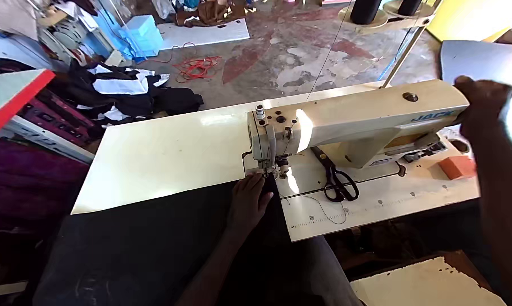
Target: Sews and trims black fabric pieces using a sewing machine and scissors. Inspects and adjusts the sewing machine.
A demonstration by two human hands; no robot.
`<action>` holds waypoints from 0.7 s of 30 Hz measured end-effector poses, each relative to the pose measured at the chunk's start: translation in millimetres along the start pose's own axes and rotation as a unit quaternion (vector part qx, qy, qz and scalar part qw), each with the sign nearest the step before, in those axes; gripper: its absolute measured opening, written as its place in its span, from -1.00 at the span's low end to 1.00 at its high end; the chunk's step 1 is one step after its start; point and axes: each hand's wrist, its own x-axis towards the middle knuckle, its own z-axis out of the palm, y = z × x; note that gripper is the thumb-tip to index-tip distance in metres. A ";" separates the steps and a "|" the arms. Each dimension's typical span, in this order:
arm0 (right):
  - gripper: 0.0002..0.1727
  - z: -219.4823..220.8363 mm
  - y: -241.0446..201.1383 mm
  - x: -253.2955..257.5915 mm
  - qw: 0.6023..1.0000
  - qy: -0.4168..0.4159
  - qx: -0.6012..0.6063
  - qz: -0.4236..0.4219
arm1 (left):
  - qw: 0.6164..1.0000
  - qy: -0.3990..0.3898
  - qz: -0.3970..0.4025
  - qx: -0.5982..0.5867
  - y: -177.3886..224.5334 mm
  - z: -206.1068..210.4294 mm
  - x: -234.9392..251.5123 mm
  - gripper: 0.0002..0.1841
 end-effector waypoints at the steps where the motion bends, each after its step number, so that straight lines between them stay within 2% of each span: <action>1: -0.48 2.1 8.0 -7.0 0.999 0.032 0.024 -0.031 | 1.000 0.001 -0.001 0.000 0.4 0.4 0.5 -0.40; 3: -0.47 13.2 16.6 -12.8 0.993 0.089 0.052 -0.064 | 1.000 0.003 -0.003 0.003 1.9 -0.4 -1.1 -0.40; 5: -0.47 19.1 17.3 -20.5 0.990 0.125 0.041 -0.050 | 1.000 0.000 -0.001 0.005 1.1 -1.8 -2.3 -0.41; 8: -0.44 10.7 -14.2 -51.4 0.983 0.158 -0.093 -0.029 | 1.000 0.006 0.004 0.004 0.4 0.9 0.6 -0.40; 10: -0.41 11.8 -33.6 -95.6 0.974 0.165 -0.118 -0.104 | 1.000 0.007 0.004 0.003 1.3 0.0 -0.6 -0.40; 11: -0.46 21.1 -37.7 -122.6 0.969 0.164 -0.105 -0.150 | 1.000 0.006 0.004 0.005 1.3 -2.3 -1.5 -0.40; 13: -0.57 46.3 -40.9 -188.0 0.972 0.108 -0.123 -0.166 | 1.000 -0.002 0.001 0.004 0.8 -4.0 -3.3 -0.40; 16: -0.72 85.1 -38.9 -265.8 0.978 -0.051 -0.170 -0.108 | 1.000 0.006 0.007 -0.008 0.6 -0.9 -2.0 -0.39; 18: -0.65 101.6 -30.8 -282.2 0.962 -0.146 -0.216 -0.085 | 1.000 0.013 0.004 -0.008 1.3 0.8 -2.5 -0.39; 21: -0.57 110.9 -38.2 -272.4 0.929 -0.215 -0.287 -0.090 | 1.000 0.012 0.000 -0.001 2.4 -1.6 -3.2 -0.41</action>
